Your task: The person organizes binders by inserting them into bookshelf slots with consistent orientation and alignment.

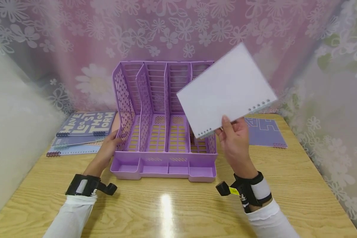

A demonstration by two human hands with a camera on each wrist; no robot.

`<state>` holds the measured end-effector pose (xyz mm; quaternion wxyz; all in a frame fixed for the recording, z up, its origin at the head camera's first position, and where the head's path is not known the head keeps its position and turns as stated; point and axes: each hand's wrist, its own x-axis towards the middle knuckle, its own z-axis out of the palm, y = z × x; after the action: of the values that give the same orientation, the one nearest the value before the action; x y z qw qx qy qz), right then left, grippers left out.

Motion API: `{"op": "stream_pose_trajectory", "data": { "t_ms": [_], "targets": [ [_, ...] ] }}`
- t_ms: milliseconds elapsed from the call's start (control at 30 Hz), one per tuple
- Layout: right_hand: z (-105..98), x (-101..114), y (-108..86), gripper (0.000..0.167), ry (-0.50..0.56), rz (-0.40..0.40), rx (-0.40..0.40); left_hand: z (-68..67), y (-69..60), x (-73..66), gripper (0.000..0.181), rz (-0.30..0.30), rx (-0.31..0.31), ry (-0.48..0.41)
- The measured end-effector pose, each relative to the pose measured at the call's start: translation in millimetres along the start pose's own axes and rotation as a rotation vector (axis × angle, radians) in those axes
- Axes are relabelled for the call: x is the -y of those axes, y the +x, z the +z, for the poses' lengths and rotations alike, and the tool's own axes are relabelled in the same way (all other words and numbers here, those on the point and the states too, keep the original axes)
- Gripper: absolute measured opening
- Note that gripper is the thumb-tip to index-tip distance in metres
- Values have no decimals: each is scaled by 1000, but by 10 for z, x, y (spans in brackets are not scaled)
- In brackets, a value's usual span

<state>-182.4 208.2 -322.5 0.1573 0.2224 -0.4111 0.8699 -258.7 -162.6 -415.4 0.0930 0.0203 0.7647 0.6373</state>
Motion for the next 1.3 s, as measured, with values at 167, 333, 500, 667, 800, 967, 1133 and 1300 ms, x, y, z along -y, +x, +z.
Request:
{"op": "stream_pose_trajectory", "data": {
  "t_ms": [167,333,500,667,800,967,1133,1300],
  "targets": [
    [176,-247,40,26,-332,26,-52,-6,-5,-3,56,7,12,4],
    [292,-492,94,28,-801,58,-50,6,-2,3,56,2,11,16],
    [338,-683,121,14,-1082,92,49,23,-7,7,55,-3,14,10],
    [358,-860,169,14,-1085,199,157,25,-24,-3,55,4,22,3],
    [341,-993,232,43,-1024,364,272,23,-33,-14,56,6,26,0],
    [287,-1132,325,56,-1147,567,423,16,-44,-23,56,9,20,-8],
    [256,-1194,378,64,-1236,707,555,11,-48,-36,56,9,26,-26],
    [255,-1226,402,70,-1311,692,590,3,-32,-31,56,9,28,-36]
  ]
}}
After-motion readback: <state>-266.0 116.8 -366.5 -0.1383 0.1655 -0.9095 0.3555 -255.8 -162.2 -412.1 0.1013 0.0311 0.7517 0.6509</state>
